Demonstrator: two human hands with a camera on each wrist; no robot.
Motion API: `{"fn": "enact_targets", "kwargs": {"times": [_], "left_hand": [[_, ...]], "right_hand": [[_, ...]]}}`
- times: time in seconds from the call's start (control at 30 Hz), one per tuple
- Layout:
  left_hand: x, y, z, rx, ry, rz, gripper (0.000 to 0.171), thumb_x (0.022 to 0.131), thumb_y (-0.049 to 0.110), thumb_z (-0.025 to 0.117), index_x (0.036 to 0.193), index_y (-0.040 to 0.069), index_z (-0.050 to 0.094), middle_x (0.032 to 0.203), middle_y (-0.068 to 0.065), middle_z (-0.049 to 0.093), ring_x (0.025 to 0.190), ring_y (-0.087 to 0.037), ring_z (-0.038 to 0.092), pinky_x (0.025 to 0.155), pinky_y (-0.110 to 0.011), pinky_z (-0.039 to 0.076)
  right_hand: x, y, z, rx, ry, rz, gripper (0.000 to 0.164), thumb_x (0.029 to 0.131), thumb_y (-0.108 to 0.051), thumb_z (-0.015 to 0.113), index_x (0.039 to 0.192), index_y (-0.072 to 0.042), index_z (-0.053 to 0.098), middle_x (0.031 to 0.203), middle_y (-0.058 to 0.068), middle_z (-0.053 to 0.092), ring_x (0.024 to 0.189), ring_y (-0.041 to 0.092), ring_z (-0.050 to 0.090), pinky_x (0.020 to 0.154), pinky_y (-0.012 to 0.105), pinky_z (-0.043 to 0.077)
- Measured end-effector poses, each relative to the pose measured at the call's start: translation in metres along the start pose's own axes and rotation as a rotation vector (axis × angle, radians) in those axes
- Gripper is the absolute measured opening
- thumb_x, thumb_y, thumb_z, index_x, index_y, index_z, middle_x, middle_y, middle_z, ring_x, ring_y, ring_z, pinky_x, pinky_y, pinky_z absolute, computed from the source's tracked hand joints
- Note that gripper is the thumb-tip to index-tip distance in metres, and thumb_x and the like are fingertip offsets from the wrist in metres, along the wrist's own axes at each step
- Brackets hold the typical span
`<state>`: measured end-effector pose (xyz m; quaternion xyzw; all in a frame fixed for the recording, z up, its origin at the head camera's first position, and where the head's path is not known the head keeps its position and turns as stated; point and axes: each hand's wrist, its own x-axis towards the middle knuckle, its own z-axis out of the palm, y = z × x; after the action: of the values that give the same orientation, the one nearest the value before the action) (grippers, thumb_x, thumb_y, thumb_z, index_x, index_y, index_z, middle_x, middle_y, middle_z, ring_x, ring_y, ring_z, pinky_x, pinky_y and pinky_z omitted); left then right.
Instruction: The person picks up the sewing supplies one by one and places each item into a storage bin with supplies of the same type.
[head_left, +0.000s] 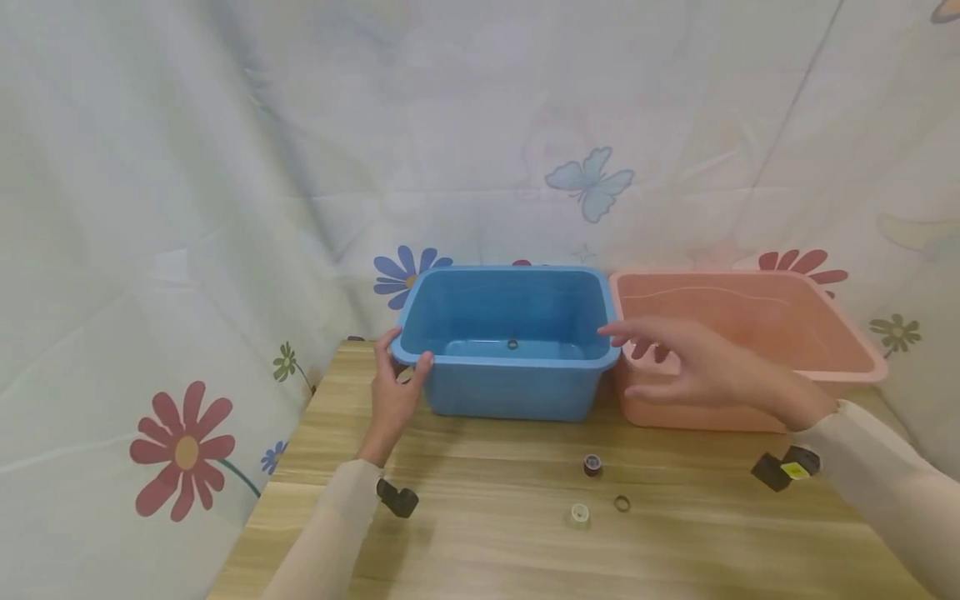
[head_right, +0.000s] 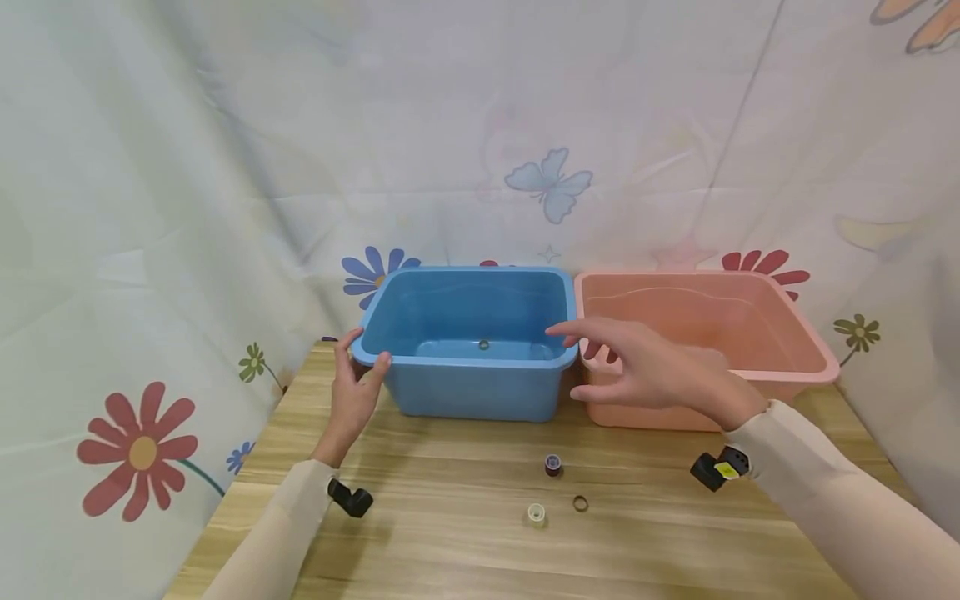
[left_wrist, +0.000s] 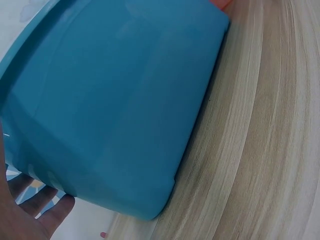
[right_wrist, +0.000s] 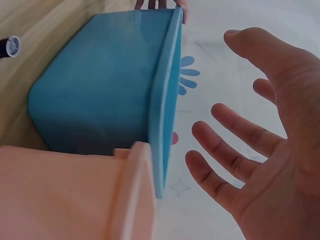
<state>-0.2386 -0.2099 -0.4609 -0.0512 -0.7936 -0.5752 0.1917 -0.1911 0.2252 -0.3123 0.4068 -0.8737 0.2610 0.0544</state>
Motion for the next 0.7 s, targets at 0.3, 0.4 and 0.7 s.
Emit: {"fn": "enact_targets", "kwargs": {"times": [0.3, 0.4, 0.7], "left_hand": [[-0.001, 0.001, 0.0, 0.024, -0.001, -0.022, 0.066, 0.098, 0.046, 0.068, 0.152, 0.034, 0.031, 0.15, -0.015, 0.05, 0.132, -0.034, 0.055, 0.102, -0.061, 0.048], [-0.006, 0.021, -0.002, 0.023, -0.017, -0.04, 0.066, 0.1, 0.039, 0.067, 0.154, 0.026, 0.031, 0.151, -0.02, 0.049, 0.133, -0.037, 0.054, 0.103, -0.061, 0.047], [-0.012, 0.048, -0.004, 0.02, -0.036, -0.035, 0.067, 0.101, 0.027, 0.065, 0.155, 0.01, 0.029, 0.15, -0.029, 0.046, 0.133, -0.043, 0.052, 0.102, -0.062, 0.047]], "right_hand": [[-0.028, 0.005, 0.02, 0.027, 0.017, 0.026, 0.072, 0.083, -0.031, 0.089, 0.146, -0.023, 0.055, 0.127, -0.012, 0.064, 0.102, 0.007, 0.063, 0.077, 0.031, 0.058], [-0.034, 0.009, 0.029, 0.06, 0.049, -0.015, 0.074, 0.079, -0.022, 0.092, 0.144, -0.019, 0.057, 0.126, -0.011, 0.064, 0.098, 0.01, 0.064, 0.074, 0.03, 0.058], [-0.06, 0.024, 0.066, 0.138, 0.081, 0.024, 0.072, 0.078, -0.016, 0.091, 0.142, -0.017, 0.058, 0.125, -0.007, 0.068, 0.095, 0.013, 0.065, 0.074, 0.032, 0.058]]}}
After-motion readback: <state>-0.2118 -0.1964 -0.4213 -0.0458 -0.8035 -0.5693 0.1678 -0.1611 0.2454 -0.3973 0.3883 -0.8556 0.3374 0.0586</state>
